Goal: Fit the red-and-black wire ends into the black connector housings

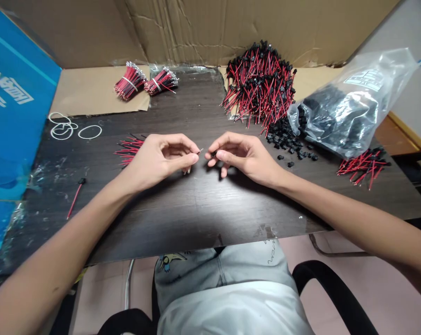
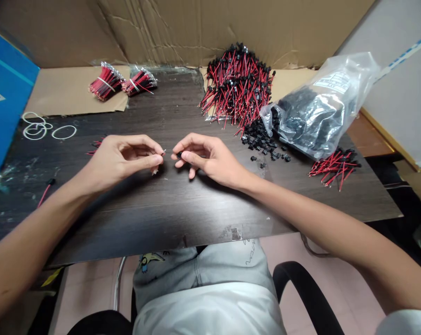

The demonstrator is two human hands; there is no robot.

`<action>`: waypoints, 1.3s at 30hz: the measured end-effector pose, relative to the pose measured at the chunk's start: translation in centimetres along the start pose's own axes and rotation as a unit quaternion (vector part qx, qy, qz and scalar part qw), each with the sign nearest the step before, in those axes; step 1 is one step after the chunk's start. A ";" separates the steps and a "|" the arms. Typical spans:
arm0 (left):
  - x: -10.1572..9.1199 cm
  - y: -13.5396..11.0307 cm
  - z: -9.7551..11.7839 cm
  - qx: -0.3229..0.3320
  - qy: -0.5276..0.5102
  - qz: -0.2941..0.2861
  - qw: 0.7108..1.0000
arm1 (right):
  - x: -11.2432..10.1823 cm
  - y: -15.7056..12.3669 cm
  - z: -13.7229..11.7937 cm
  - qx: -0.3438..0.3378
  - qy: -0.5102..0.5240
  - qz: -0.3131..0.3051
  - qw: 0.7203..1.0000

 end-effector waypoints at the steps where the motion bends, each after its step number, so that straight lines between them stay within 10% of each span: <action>1: 0.2 0.0 0.0 0.007 -0.005 -0.006 1.000 | 0.2 -0.1 0.0 0.002 0.005 -0.001 1.000; 39: 1.6 -0.2 0.1 0.025 0.020 0.017 0.999 | 0.5 -0.1 -0.7 0.015 0.036 0.007 0.999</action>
Point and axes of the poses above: each hand's wrist, its own y-axis towards the middle knuckle, its own x-axis out of the palm, z = x × y, the point moved 5 cm from there along y, towards the middle knuckle
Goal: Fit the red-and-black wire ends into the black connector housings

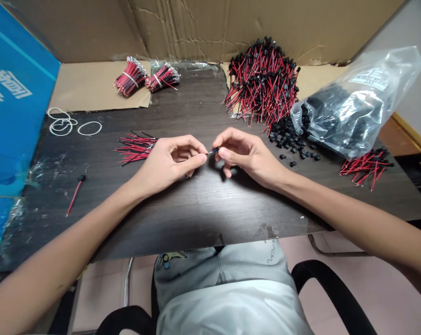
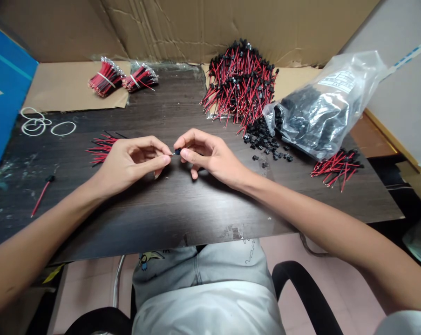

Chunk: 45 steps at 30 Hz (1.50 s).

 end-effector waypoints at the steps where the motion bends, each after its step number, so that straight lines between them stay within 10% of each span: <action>1: 0.0 0.0 0.0 -0.002 -0.004 0.000 1.000 | 0.0 0.0 0.0 0.004 0.002 0.003 1.000; 45: 1.3 0.4 -1.4 -0.031 -0.136 -0.009 0.990 | 0.0 -0.7 0.7 -0.033 -0.222 0.064 0.972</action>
Point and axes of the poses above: each hand's wrist, its own y-axis towards the middle knuckle, its own x-axis out of the palm, z = x × y, the point moved 5 cm from there along y, towards the middle knuckle
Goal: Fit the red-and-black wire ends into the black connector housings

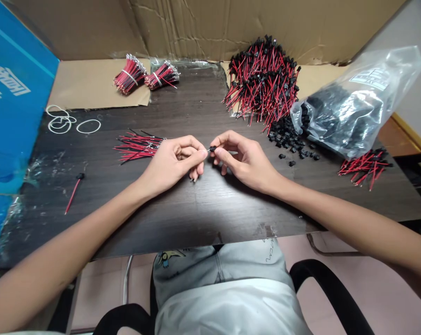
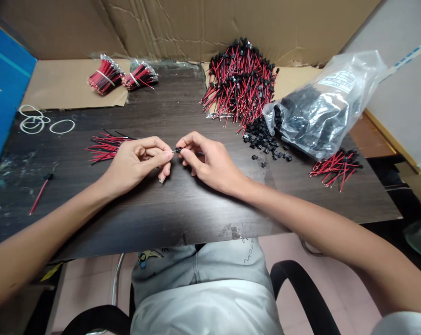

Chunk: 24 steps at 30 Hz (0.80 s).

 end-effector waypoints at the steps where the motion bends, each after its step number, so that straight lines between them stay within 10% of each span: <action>1: 0.1 0.0 0.0 0.004 0.008 0.008 1.000 | 0.0 0.0 -0.2 -0.011 -0.018 0.001 1.000; 24: 0.7 -0.2 -0.6 -0.006 0.052 -0.016 0.999 | 0.0 -0.2 -0.6 -0.081 -0.155 0.034 0.984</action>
Point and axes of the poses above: each hand's wrist, its own y-axis towards the middle knuckle, its own x-axis out of the palm, z = x × y, the point moved 5 cm from there along y, towards the middle knuckle
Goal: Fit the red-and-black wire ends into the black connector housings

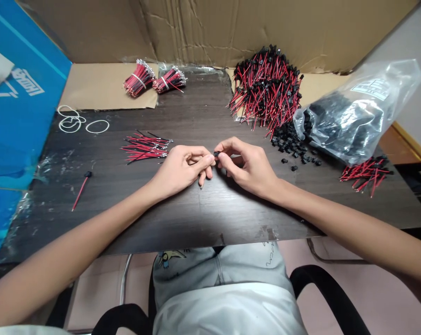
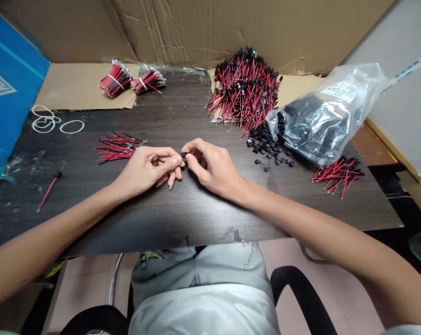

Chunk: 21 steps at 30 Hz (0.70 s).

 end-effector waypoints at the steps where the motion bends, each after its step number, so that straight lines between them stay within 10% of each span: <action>1: 0.0 0.0 0.0 -0.001 0.000 0.000 1.000 | 0.0 0.0 0.0 -0.002 -0.003 -0.002 1.000; 11: -0.1 -0.1 0.6 -0.012 0.014 0.008 1.000 | 0.0 0.3 0.3 0.031 0.052 -0.006 0.998; 15: -3.1 -0.2 2.1 0.011 0.098 0.083 0.992 | -1.3 0.9 0.8 0.054 0.123 0.063 0.989; 21: -10.6 -0.8 3.4 -0.029 0.420 0.241 0.874 | -3.1 1.5 2.2 0.071 0.129 0.124 0.981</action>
Point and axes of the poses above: each hand's wrist, its own y-axis towards the middle knuckle, its own x-axis out of the palm, z = x × y, the point moved 5 cm from there along y, towards the middle knuckle
